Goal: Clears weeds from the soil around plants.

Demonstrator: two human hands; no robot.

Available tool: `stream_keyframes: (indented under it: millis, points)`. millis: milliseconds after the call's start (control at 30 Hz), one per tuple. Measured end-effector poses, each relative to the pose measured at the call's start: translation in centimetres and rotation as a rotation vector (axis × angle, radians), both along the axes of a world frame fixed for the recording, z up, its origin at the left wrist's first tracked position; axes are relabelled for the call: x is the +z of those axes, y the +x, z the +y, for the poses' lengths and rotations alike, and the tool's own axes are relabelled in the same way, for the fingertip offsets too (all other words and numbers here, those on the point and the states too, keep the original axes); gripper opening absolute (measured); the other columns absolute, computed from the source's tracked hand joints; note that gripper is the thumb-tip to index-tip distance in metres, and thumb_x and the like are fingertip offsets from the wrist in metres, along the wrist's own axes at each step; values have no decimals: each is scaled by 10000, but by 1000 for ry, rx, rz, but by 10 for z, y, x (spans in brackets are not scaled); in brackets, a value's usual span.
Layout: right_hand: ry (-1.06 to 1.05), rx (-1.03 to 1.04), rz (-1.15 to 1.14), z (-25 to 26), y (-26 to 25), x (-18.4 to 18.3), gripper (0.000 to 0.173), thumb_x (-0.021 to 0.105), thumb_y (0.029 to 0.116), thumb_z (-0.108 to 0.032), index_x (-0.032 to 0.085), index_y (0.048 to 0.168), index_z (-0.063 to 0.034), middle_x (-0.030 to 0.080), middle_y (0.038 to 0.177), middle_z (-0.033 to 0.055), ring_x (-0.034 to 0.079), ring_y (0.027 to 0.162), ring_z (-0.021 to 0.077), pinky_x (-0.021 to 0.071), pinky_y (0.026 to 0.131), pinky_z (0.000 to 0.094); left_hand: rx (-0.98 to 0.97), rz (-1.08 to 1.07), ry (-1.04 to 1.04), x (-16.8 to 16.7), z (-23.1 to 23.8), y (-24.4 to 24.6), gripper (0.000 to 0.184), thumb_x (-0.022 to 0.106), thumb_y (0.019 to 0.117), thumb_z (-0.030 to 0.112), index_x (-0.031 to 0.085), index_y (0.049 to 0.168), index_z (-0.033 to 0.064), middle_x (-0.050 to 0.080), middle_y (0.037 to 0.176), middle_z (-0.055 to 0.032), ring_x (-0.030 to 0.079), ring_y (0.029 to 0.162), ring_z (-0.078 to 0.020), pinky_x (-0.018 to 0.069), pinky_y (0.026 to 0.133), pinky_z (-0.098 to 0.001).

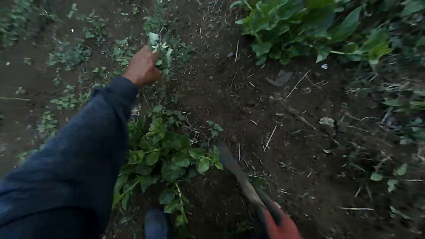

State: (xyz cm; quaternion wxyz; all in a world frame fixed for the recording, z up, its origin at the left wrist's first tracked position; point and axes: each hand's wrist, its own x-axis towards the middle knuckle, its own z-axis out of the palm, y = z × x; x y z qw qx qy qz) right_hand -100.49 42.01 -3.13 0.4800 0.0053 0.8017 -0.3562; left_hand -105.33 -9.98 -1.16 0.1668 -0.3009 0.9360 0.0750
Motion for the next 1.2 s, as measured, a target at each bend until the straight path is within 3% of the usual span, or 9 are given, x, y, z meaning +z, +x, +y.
stream_keyframes:
  millis: [200,367,500,600,767,867,1000,1100,1200]
  points:
    - [-75,31,168,-28,12,-33,417,570,1018,-178,606,1418,-66,705,1246,180,717,1053,291,563,938,526,-292,-542,297,-35,125,20,298,734,890,72,700,1181,19,640,1261,-242,642,1138,-437,537,921,-651]
    - [-113,116,79,-8,7,-35,429,557,1037,-214,581,1446,-88,694,1283,145,711,1064,235,567,951,481,-59,-674,174,-73,142,45,317,607,994,92,646,1304,42,655,1254,-280,643,1136,-496,521,890,-686]
    - [-240,-133,-127,-99,-6,-72,427,519,1067,-288,558,1480,-187,685,819,72,603,539,165,542,476,356,-130,-682,180,-62,117,23,330,664,953,120,665,1269,24,668,1248,-257,636,1163,-478,498,912,-707]
    - [-215,-186,-137,-63,-2,-44,455,504,1055,-277,537,1501,-192,672,770,68,579,502,153,523,445,342,-105,-582,278,-38,84,20,310,622,965,88,652,1256,-13,652,1222,-277,632,1147,-471,493,918,-690]
    - [-144,-65,67,45,8,-9,472,508,1068,-237,493,1490,-24,683,1233,158,706,900,160,615,805,407,114,70,296,2,48,20,259,631,933,34,670,1187,0,689,1143,-246,670,1077,-410,506,916,-661]
    - [-84,29,219,-4,-1,-37,443,530,1050,-238,561,1460,-74,701,1234,164,715,980,235,588,861,485,214,188,222,14,48,14,361,594,1025,213,607,1325,14,630,1303,-240,617,1217,-390,468,1023,-629]
    - [-176,100,254,-116,-26,-80,417,534,1054,-287,604,1428,-118,698,1270,140,686,1135,263,533,1004,501,160,323,273,27,95,-6,352,604,996,151,614,1322,19,667,1257,-197,652,1177,-306,510,1013,-540]
    - [-187,29,282,-67,-24,-63,426,540,1046,-300,607,1428,-124,701,1273,117,712,1058,204,583,930,453,90,623,566,59,169,20,288,638,1007,134,597,1277,44,702,1074,-35,693,950,-54,604,830,-254]
    - [-35,-153,308,32,-20,-30,429,544,1040,-257,583,1366,18,696,1126,138,686,873,101,604,779,340,109,656,1040,75,269,86,484,716,862,22,580,1324,-24,701,1037,-76,677,906,-69,589,793,-243]
